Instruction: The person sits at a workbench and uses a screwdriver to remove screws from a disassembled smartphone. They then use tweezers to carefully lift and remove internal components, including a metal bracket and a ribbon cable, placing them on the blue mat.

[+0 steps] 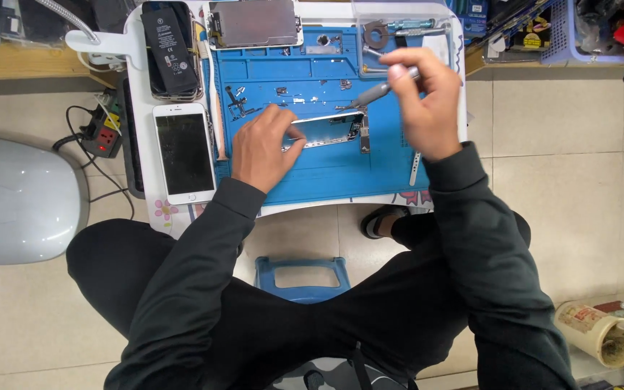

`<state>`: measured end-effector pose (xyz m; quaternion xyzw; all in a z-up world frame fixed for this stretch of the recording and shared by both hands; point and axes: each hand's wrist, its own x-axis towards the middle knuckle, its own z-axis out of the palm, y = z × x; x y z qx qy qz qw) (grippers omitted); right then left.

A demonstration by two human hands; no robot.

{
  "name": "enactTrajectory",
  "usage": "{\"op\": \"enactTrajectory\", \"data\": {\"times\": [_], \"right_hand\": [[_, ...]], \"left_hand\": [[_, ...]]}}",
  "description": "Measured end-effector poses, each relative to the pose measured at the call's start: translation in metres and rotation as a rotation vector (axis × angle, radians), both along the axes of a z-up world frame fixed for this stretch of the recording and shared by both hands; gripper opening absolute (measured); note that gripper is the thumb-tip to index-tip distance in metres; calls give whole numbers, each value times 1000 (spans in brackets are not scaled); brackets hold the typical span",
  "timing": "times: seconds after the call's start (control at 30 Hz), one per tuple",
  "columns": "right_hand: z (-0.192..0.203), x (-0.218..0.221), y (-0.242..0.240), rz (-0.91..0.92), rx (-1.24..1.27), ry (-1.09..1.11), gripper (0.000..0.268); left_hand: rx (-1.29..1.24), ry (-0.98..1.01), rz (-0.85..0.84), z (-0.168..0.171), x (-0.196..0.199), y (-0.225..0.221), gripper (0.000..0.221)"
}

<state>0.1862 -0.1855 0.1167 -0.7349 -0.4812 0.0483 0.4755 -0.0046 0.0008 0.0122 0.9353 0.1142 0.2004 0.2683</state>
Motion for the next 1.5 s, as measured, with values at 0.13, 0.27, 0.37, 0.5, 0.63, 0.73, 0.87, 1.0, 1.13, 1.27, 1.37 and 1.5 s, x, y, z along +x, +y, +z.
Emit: {"op": "enactTrajectory", "data": {"times": [0.13,0.27,0.37,0.5,0.63,0.73,0.87,1.0,1.13,1.27,1.37,1.5], "right_hand": [[-20,50,-18,-79,90,-44,18],[-37,107,-39,-94,94,-94,12],[-43,121,-50,-71,46,-47,15],[-87,136,-48,-235,-39,157,15],[-94,137,-38,-251,-148,120,15],[-86,134,-30,-218,-239,76,17],[-84,136,-33,-188,-429,-86,16],[-93,136,-39,-210,-476,-195,19],[-41,95,-30,-194,-366,-361,18],[46,-12,-17,-64,168,65,16],[96,-101,-35,321,564,291,38],[110,-128,-67,310,593,292,37]], "left_hand": [[32,9,34,2,1,-2,21],[30,7,53,5,2,-2,20],[83,-32,55,5,-2,-4,24],[143,-50,53,0,-1,-6,35],[256,-41,80,-4,1,-5,50],[248,-22,82,-1,-1,-5,48],[242,1,113,-6,1,-10,38],[251,55,104,-2,1,-12,35],[242,65,113,-3,4,-13,32],[211,115,100,10,1,-13,38],[164,131,83,17,-1,-14,36],[95,143,39,12,-9,-14,32]]}}
